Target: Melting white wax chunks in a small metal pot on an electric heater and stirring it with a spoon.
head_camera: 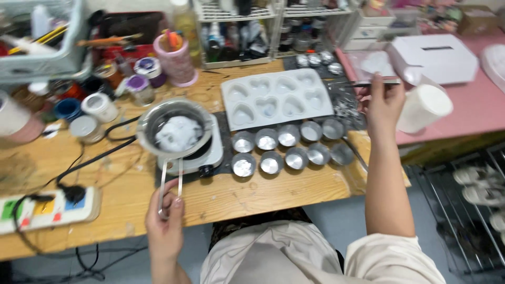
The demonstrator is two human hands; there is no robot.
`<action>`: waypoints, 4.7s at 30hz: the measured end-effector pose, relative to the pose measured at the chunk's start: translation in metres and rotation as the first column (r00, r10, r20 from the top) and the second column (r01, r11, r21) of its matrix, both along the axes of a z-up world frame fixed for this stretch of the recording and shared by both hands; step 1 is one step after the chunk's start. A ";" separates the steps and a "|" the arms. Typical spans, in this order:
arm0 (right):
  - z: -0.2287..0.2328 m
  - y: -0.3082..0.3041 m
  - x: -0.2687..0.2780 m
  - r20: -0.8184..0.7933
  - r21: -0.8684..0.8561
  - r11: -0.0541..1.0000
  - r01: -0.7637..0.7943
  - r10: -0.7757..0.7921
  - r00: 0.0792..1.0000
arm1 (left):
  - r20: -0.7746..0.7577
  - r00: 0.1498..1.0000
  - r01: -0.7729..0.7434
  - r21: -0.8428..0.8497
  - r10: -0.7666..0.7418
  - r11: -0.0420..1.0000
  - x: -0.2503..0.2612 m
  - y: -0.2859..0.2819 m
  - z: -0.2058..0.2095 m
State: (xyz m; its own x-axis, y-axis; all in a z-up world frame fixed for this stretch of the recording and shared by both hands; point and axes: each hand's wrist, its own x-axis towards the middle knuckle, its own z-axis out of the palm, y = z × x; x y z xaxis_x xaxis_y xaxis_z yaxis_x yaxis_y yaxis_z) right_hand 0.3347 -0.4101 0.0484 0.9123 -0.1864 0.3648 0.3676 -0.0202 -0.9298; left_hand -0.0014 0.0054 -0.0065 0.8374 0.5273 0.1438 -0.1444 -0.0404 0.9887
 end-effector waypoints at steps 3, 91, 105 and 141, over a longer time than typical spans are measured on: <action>0.041 0.066 -0.045 0.035 0.280 0.910 -0.304 0.307 0.951 | 0.011 1.000 0.009 0.011 -0.009 1.000 0.002 -0.002 0.003; -0.026 -0.050 -0.002 0.289 -0.637 0.708 0.305 -0.147 0.946 | -0.048 0.999 0.014 0.049 -0.011 0.999 -0.001 -0.003 0.003; -0.049 -0.093 0.000 0.121 -0.674 0.690 0.265 -0.251 0.960 | -0.045 0.999 0.012 0.050 -0.010 0.999 -0.002 0.000 -0.002; -0.073 -0.083 -0.071 0.031 -0.433 0.857 0.278 -0.294 0.955 | -0.034 0.999 0.018 0.093 -0.014 0.995 -0.005 0.004 -0.013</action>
